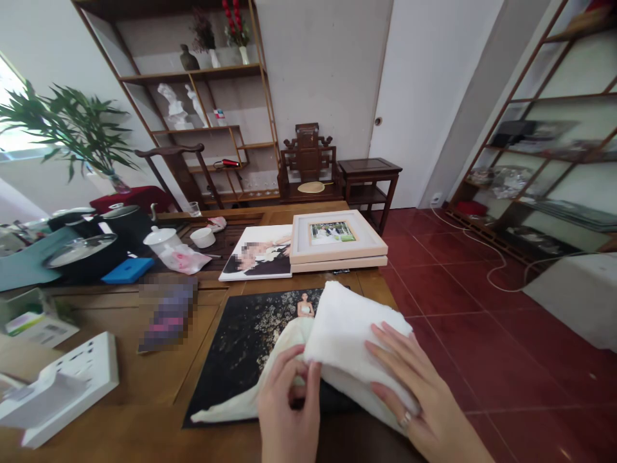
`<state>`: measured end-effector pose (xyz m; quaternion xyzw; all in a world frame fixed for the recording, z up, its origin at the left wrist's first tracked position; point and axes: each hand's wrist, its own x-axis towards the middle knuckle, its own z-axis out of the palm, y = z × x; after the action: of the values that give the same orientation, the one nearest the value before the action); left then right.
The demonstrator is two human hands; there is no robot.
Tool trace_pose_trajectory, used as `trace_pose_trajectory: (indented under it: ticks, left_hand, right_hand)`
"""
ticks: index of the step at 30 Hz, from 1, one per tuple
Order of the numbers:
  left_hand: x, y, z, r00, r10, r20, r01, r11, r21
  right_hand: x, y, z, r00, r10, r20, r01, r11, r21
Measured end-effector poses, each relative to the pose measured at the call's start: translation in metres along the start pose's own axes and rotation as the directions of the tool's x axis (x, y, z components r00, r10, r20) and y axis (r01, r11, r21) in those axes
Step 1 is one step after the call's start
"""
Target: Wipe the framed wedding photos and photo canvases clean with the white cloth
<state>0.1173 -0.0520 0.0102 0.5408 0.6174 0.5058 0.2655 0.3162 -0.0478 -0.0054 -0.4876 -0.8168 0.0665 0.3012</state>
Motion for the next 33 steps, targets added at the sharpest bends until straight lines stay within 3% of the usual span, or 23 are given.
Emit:
trace_pose_trajectory:
  ticks: [2, 5, 10, 13, 16, 18, 20, 22, 23, 25, 27, 29, 31, 33]
  left_hand:
    - [-0.007, 0.002, 0.005, 0.997, -0.013, 0.079, 0.011, 1.000, 0.024]
    - [-0.009, 0.007, 0.013, 0.985, 0.037, 0.166, -0.064, 0.985, 0.160]
    - [0.010, 0.014, 0.026, 0.981, 0.095, 0.166, -0.136, 0.957, 0.257]
    - [0.028, 0.017, 0.024, 0.998, 0.051, 0.049, -0.062, 0.958, 0.281]
    - [0.041, 0.020, 0.005, 0.997, -0.015, -0.075, 0.029, 0.982, 0.187]
    - [0.043, 0.023, -0.017, 0.982, 0.002, -0.190, 0.026, 0.989, 0.143]
    - [0.042, 0.026, -0.044, 0.924, 0.124, -0.361, -0.032, 0.968, 0.251]
    - [0.040, 0.025, -0.070, 0.855, 0.327, -0.402, -0.149, 0.898, 0.414]
    - [0.039, 0.021, -0.082, 0.837, 0.422, -0.350, -0.228, 0.848, 0.478]
    - [0.039, 0.005, -0.100, 0.834, 0.537, -0.125, -0.393, 0.738, 0.548]
    - [0.039, -0.018, -0.110, 0.827, 0.545, 0.139, -0.515, 0.636, 0.575]
    - [0.039, -0.039, -0.113, 0.802, 0.507, 0.315, -0.585, 0.565, 0.582]
    - [0.040, -0.052, -0.111, 0.797, 0.475, 0.374, -0.599, 0.540, 0.591]
    - [0.041, -0.055, -0.106, 0.814, 0.455, 0.361, -0.574, 0.539, 0.616]
  right_hand:
    - [-0.002, -0.001, 0.008, 0.997, 0.049, -0.053, -0.048, 0.999, 0.017]
    - [-0.005, -0.002, 0.014, 0.995, 0.012, -0.098, -0.006, 0.998, 0.063]
    - [-0.007, -0.004, 0.007, 0.988, -0.047, -0.147, 0.077, 0.976, 0.202]
    - [-0.009, -0.007, 0.001, 0.987, -0.017, -0.160, 0.070, 0.942, 0.328]
    - [-0.007, -0.008, -0.001, 0.962, 0.160, -0.222, -0.044, 0.891, 0.453]
    - [-0.004, -0.005, 0.002, 0.928, 0.285, -0.239, -0.137, 0.860, 0.492]
    - [0.001, -0.001, 0.006, 0.926, 0.322, -0.194, -0.202, 0.861, 0.466]
    - [0.008, 0.004, 0.010, 0.951, 0.286, -0.116, -0.221, 0.894, 0.389]
    - [0.013, 0.005, 0.012, 0.963, 0.257, -0.077, -0.216, 0.914, 0.345]
    - [0.022, 0.008, 0.016, 0.979, 0.205, 0.007, -0.199, 0.942, 0.268]
    - [0.032, 0.008, 0.019, 0.981, 0.168, 0.098, -0.187, 0.954, 0.233]
    - [0.044, 0.008, 0.022, 0.975, 0.143, 0.173, -0.181, 0.957, 0.228]
    - [0.055, 0.008, 0.027, 0.972, 0.135, 0.192, -0.180, 0.954, 0.239]
    - [0.064, 0.009, 0.031, 0.980, 0.144, 0.135, -0.175, 0.952, 0.253]
